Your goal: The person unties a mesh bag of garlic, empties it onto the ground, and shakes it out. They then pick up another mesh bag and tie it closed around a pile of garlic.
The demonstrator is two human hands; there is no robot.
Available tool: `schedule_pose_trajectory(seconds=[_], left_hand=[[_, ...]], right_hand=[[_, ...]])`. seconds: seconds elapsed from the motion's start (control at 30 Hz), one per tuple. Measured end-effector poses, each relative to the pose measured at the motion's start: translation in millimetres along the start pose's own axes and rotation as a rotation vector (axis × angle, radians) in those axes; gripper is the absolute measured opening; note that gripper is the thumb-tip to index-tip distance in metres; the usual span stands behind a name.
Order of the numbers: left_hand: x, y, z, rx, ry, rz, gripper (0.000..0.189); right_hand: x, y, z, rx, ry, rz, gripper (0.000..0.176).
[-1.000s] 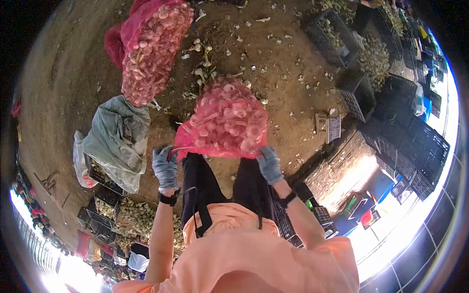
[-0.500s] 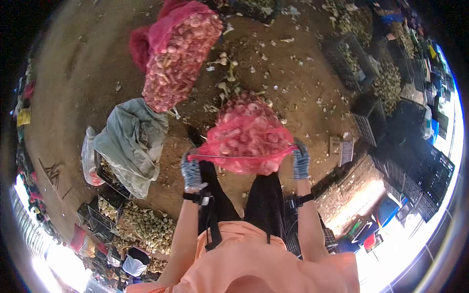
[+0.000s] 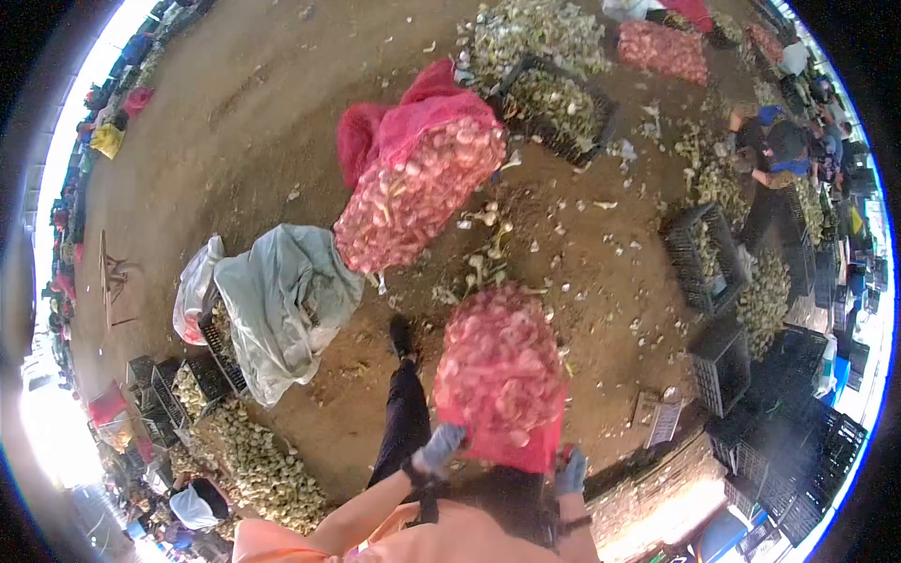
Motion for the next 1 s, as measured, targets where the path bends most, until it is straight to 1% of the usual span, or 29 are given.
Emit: schedule_pose_trajectory(seconds=[0.03,0.07,0.1,0.13,0.17,0.2,0.23,0.27,0.3,0.33,0.37,0.4,0.43,0.47,0.5,0.53,0.57,0.6,0.63,0.67,0.73,0.77,0.8,0.83,0.87,0.9,0.93,0.97,1.0], left_hand=[[-24.1,-1.9,18.9,0.297,-0.047,0.045,0.025],[-33.4,-3.3,32.4,0.287,-0.055,0.03,0.025],[-33.8,-1.4,50.5,0.178,-0.042,0.063,0.023],[-34.2,0.2,70.4,0.065,-0.032,0.104,0.02],[-34.3,3.9,78.8,0.219,0.178,0.223,0.017],[-32.6,3.6,95.8,0.21,0.157,0.211,0.017],[-35.0,1.4,121.1,0.036,-0.007,0.097,0.014],[-44.5,2.8,140.7,-0.133,-0.152,-0.019,0.012],[-58.4,3.9,155.3,-0.308,-0.285,-0.135,0.01],[-54.3,1.7,168.9,-0.512,-0.039,-0.024,0.01],[-54.7,-3.8,178.9,-0.447,0.061,0.001,0.01],[-56.1,-5.1,192.9,-0.374,0.16,0.032,0.01],[-68.5,-1.5,219.4,-0.368,0.166,0.031,0.01],[-74.9,-0.8,243.4,-0.225,0.54,0.225,0.008],[-79.7,-0.2,252.2,-0.069,0.913,0.419,0.006],[-84.5,1.4,256.2,-0.058,0.926,0.424,0.006],[-94.3,4.8,267.9,-0.184,0.838,0.232,0.008],[-103.7,10.1,282.0,-0.305,0.745,0.044,0.012],[-110.5,11.8,308.8,-0.177,0.98,0.177,0.02],[-116.1,14.9,321.4,-0.151,0.999,0.189,0.02],[-127.4,17.7,345.5,-0.274,0.909,-0.012,0.032],[-128.9,18.3,347.1,-0.254,0.984,0.001,0.041],[-129.6,22.3,340.3,-0.225,1.004,0.015,0.041],[-126.1,27.6,325.7,-0.118,1.168,0.145,0.025],[-120.6,31.0,311.1,-0.024,1.316,0.269,0.015],[-115.7,38.9,286.2,0.1,1.345,0.312,0.038],[-105.4,54.9,243.0,0.114,1.352,0.314,0.038],[-87.6,72.9,192.9,-0.027,1.149,0.295,0.029],[-72.8,83.9,159.7,-0.163,0.939,0.274,0.021]], right_hand=[[1.5,0.6,9.2,0.005,-0.005,0.021,0.015],[-0.8,3.4,17.0,0.007,0.244,0.068,0.015],[-0.8,5.7,20.8,0.01,0.495,0.112,0.015],[13.3,12.5,6.2,0.02,0.491,0.13,0.015],[35.7,30.0,-22.6,-0.004,0.424,0.096,0.021],[50.9,45.8,-39.1,-0.031,0.349,0.064,0.027],[66.8,57.7,-43.0,0.04,0.415,0.135,0.024],[78.7,74.1,-40.3,0.023,0.408,0.147,0.024],[103.9,94.0,-54.4,0.083,0.387,0.192,0.026],[130.3,111.1,-72.1,0.151,0.369,0.241,0.028],[154.1,129.1,-89.0,0.207,0.364,0.288,0.035],[171.7,146.5,-102.5,0.203,0.368,0.292,0.035],[187.8,165.7,-114.3,0.19,0.337,0.359,0.035],[202.5,180.0,-124.4,0.18,0.306,0.429,0.036],[214.6,187.8,-128.4,0.176,0.311,0.43,0.036],[228.2,198.2,-128.7,0.211,0.337,0.504,0.043],[238.1,210.4,-132.2,0.246,0.36,0.567,0.051],[248.9,222.2,-145.5,0.329,0.274,0.545,0.053],[258.8,232.3,-150.9,0.362,0.274,0.55,0.052],[266.7,241.1,-152.3,0.391,0.277,0.558,0.052],[273.4,254.5,-156.2,0.425,0.182,0.66,0.05],[275.0,256.8,-150.6,0.478,0.194,0.637,0.05],[272.9,257.8,-148.2,0.453,0.133,0.593,0.05],[263.2,259.5,-140.9,0.391,0.088,0.538,0.05],[252.3,254.3,-133.5,0.344,0.041,0.499,0.049],[234.0,248.4,-121.9,0.348,0.081,0.431,0.049],[202.2,240.3,-105.5,0.232,0.064,0.415,0.05],[171.7,233.3,-87.3,0.089,0.102,0.263,0.052],[145.3,223.0,-81.2,0.119,0.127,0.053,0.05]])
Point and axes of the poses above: each hand's wrist, its own y-axis away from the middle knuckle, its own z-axis out of the back of the hand, x = y × z, the point moved 5 cm from there along -y, towards the middle knuckle, and after that the axes turned 6 degrees about -y, right-handed, at the moved point
